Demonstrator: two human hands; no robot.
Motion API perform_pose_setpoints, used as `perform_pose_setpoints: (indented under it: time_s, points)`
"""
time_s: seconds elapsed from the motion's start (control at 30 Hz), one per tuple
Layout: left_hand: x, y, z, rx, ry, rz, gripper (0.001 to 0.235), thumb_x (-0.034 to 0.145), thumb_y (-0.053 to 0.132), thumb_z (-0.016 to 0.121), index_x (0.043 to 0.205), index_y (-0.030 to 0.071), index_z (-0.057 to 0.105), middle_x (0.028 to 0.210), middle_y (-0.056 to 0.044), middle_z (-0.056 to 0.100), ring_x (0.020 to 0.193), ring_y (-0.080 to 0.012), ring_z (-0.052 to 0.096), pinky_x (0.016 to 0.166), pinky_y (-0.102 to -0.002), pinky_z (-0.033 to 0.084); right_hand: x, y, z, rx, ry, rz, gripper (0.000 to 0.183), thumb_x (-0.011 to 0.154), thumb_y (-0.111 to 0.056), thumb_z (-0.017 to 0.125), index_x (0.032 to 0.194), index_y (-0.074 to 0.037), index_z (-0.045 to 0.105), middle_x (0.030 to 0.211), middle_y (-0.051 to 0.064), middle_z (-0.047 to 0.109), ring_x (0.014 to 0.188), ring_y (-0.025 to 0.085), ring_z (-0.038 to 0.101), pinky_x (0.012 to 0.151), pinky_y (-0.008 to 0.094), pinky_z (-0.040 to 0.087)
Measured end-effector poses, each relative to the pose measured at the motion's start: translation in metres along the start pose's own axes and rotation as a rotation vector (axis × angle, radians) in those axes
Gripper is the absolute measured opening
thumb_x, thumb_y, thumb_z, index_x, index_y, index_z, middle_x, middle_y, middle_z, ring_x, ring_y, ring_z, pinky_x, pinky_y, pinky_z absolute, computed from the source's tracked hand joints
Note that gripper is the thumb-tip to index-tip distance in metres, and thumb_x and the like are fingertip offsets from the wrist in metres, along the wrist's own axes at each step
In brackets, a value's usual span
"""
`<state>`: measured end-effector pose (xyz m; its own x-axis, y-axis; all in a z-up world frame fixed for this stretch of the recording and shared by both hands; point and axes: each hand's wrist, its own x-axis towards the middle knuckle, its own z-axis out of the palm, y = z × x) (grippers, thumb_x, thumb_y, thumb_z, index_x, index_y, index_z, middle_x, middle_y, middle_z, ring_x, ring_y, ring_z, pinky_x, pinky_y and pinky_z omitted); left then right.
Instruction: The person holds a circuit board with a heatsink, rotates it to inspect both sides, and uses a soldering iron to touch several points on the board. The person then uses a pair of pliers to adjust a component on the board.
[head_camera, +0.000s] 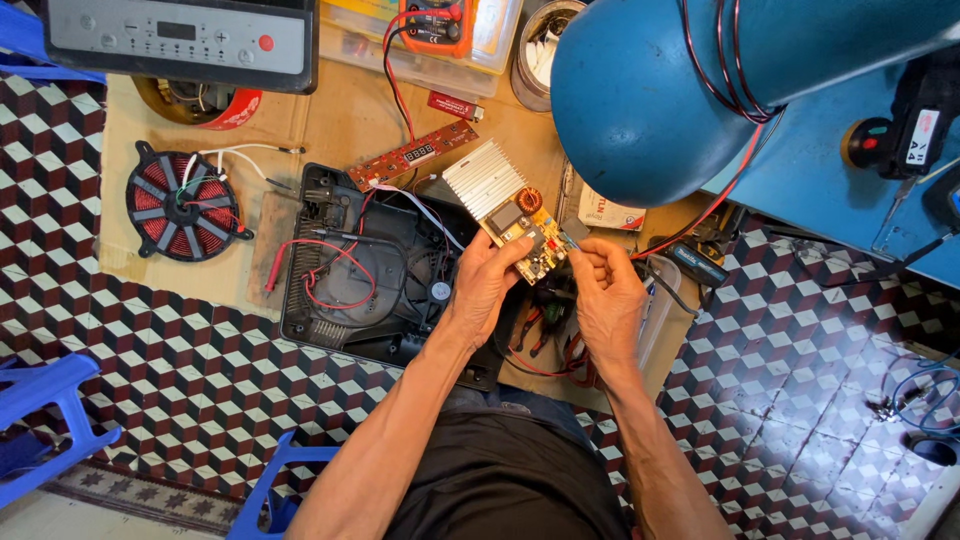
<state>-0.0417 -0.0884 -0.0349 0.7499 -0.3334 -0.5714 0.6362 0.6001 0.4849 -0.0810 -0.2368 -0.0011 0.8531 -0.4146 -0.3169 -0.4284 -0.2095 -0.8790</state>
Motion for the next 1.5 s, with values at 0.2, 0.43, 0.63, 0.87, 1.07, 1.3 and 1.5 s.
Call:
perform_pose_setpoints:
  time_s: [0.2, 0.43, 0.63, 0.87, 1.07, 1.3, 1.5]
  points:
    - [0.000, 0.003, -0.001, 0.007, 0.017, -0.049, 0.047, 0.097, 0.013, 0.061, 0.142, 0.003, 0.049, 0.129, -0.011, 0.063, 0.118, -0.0199, 0.063, 0.102, -0.038, 0.053, -0.002, -0.005, -0.004, -0.033, -0.006, 0.041, 0.015, 0.101, -0.013, 0.069, 0.108, 0.000, 0.069, 0.083, -0.005, 0.061, 0.070, 0.001, 0.049, 0.060, 0.016, 0.043]
    - [0.001, -0.004, -0.007, -0.158, -0.035, -0.074, 0.050, 0.098, 0.009, 0.058, 0.146, 0.004, 0.046, 0.135, -0.010, 0.058, 0.124, -0.0208, 0.059, 0.108, -0.040, 0.048, -0.006, -0.005, -0.005, -0.026, -0.010, 0.014, 0.014, 0.101, -0.010, 0.068, 0.110, 0.001, 0.068, 0.087, -0.004, 0.064, 0.074, 0.001, 0.052, 0.065, 0.017, 0.046]
    - [0.006, -0.006, -0.011, -0.263, -0.038, -0.101, 0.051, 0.095, 0.005, 0.055, 0.145, 0.005, 0.045, 0.134, -0.011, 0.058, 0.125, -0.0233, 0.059, 0.109, -0.043, 0.047, -0.010, -0.007, -0.002, -0.053, -0.014, 0.032, 0.016, 0.100, -0.009, 0.068, 0.114, 0.000, 0.068, 0.090, -0.002, 0.065, 0.075, 0.002, 0.054, 0.067, 0.018, 0.047]
    - [0.008, -0.003, -0.009, -0.275, -0.058, -0.110, 0.050, 0.095, 0.005, 0.054, 0.144, 0.005, 0.047, 0.133, -0.011, 0.058, 0.124, -0.0238, 0.059, 0.111, -0.044, 0.047, -0.014, -0.009, -0.002, -0.049, -0.001, 0.030, 0.016, 0.100, -0.006, 0.068, 0.114, 0.000, 0.067, 0.092, -0.001, 0.065, 0.077, 0.003, 0.056, 0.069, 0.019, 0.049]
    - [0.011, -0.003, -0.005, -0.265, -0.071, -0.113, 0.050, 0.095, 0.006, 0.053, 0.144, 0.004, 0.046, 0.134, -0.011, 0.058, 0.125, -0.0237, 0.058, 0.112, -0.043, 0.046, -0.012, -0.006, -0.003, -0.063, -0.006, -0.006, 0.022, 0.097, -0.005, 0.069, 0.117, -0.001, 0.062, 0.097, 0.002, 0.068, 0.079, 0.004, 0.062, 0.068, 0.019, 0.053]
    - [0.009, -0.005, -0.004, -0.268, -0.086, -0.114, 0.054, 0.094, 0.005, 0.052, 0.147, 0.003, 0.043, 0.136, -0.013, 0.057, 0.126, -0.0247, 0.058, 0.112, -0.044, 0.046, -0.011, 0.002, -0.006, 0.046, -0.032, 0.069, 0.025, 0.098, -0.006, 0.071, 0.118, 0.000, 0.058, 0.099, 0.006, 0.069, 0.083, 0.005, 0.064, 0.072, 0.019, 0.054]
    - [0.011, -0.005, -0.004, -0.273, -0.086, -0.108, 0.053, 0.094, 0.004, 0.052, 0.147, 0.002, 0.043, 0.136, -0.013, 0.057, 0.126, -0.0244, 0.058, 0.112, -0.044, 0.046, -0.009, 0.003, -0.007, 0.101, -0.054, 0.060, 0.025, 0.098, -0.005, 0.070, 0.117, 0.000, 0.056, 0.099, 0.006, 0.069, 0.085, 0.006, 0.064, 0.074, 0.018, 0.054]
